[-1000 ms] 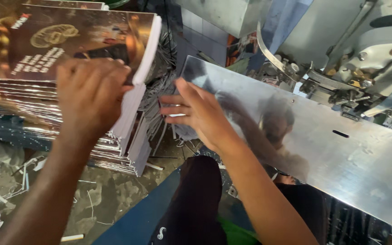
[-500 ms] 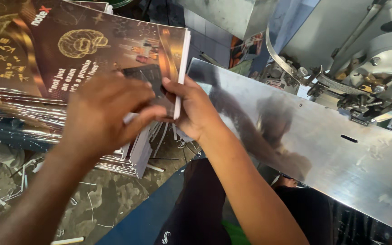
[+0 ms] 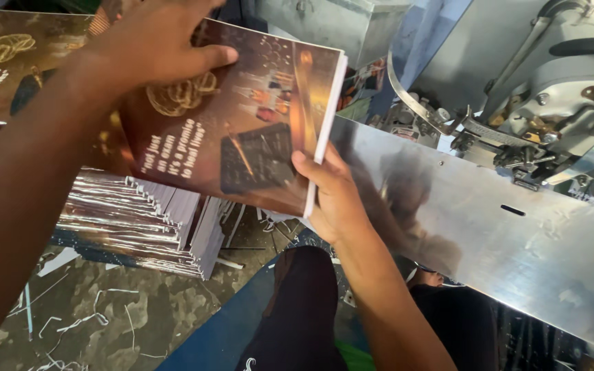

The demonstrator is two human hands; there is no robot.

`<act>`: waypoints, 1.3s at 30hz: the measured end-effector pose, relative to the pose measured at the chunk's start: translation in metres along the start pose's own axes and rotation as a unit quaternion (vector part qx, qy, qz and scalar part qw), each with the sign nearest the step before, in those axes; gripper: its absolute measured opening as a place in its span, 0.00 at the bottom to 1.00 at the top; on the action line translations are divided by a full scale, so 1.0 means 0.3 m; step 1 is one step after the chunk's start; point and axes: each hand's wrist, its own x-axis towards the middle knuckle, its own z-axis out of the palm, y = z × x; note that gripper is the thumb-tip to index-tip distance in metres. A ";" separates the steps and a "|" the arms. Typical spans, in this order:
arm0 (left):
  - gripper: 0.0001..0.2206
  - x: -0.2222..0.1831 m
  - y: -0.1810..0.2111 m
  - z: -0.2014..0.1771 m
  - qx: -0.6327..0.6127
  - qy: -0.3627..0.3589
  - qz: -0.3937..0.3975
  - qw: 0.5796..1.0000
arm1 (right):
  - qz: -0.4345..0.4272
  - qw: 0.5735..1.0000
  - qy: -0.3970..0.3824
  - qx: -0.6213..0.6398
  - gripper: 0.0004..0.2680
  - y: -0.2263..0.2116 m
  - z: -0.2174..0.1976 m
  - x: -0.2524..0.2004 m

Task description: The person repeatedly picks up a book, places it into a binding machine, operates the machine to stitch the spine, removes the book, and stacks it. This cycle is performed multiple times throughout the clip.

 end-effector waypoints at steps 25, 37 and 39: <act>0.25 0.072 0.327 0.304 -0.059 -0.097 -0.029 0.993 | -0.053 0.959 0.252 -0.113 0.15 -0.167 -0.309 -0.517; 0.15 -0.272 0.285 0.363 -0.587 -0.180 -0.365 0.700 | -0.048 0.964 0.245 -0.088 0.16 -0.192 -0.355 -0.533; 0.18 -0.345 0.341 0.351 -0.642 -0.175 -0.387 0.638 | -0.020 0.963 0.258 -0.071 0.16 -0.188 -0.366 -0.528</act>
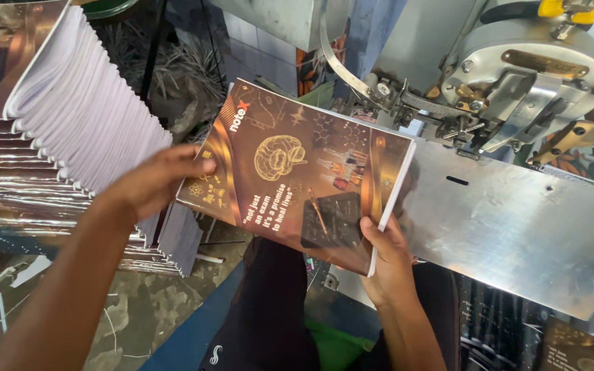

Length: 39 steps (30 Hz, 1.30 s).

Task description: The person repeatedly picks up a book, places it into a binding machine, operates the machine to stitch the spine, removes the book, and stacks it. This cycle is performed multiple times throughout the clip.

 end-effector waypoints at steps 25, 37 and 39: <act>0.11 -0.066 -0.279 -0.016 -0.215 0.093 0.085 0.969 | -0.021 0.988 -0.036 -0.147 0.29 0.033 0.101 0.077; 0.13 -0.126 -0.236 -0.097 -0.268 0.121 0.045 0.955 | -0.437 0.709 -0.175 -0.525 0.20 -0.103 0.194 -0.066; 0.14 -0.143 -0.213 -0.108 -0.261 0.125 0.046 0.956 | -0.424 0.669 -0.131 -0.596 0.18 -0.118 0.224 -0.091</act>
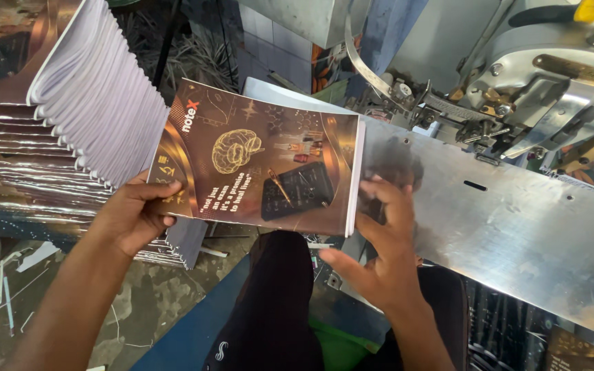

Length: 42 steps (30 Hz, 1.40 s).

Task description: The person repeatedly picks up a book, places it into a binding machine, operates the machine to stitch the spine, removes the book, and stacks it. This cycle is performed multiple times throughout the clip.

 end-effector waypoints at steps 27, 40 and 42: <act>0.15 0.090 0.364 0.198 0.166 0.064 0.090 0.980 | 0.039 0.959 -0.068 0.271 0.10 0.114 0.083 0.226; 0.18 0.388 0.330 0.220 -0.001 -0.056 0.092 0.994 | 0.174 0.932 0.031 0.318 0.10 0.299 0.165 0.298; 0.12 0.435 0.279 0.199 0.046 -0.085 0.152 0.984 | 0.201 0.931 0.036 0.303 0.10 0.311 0.172 0.301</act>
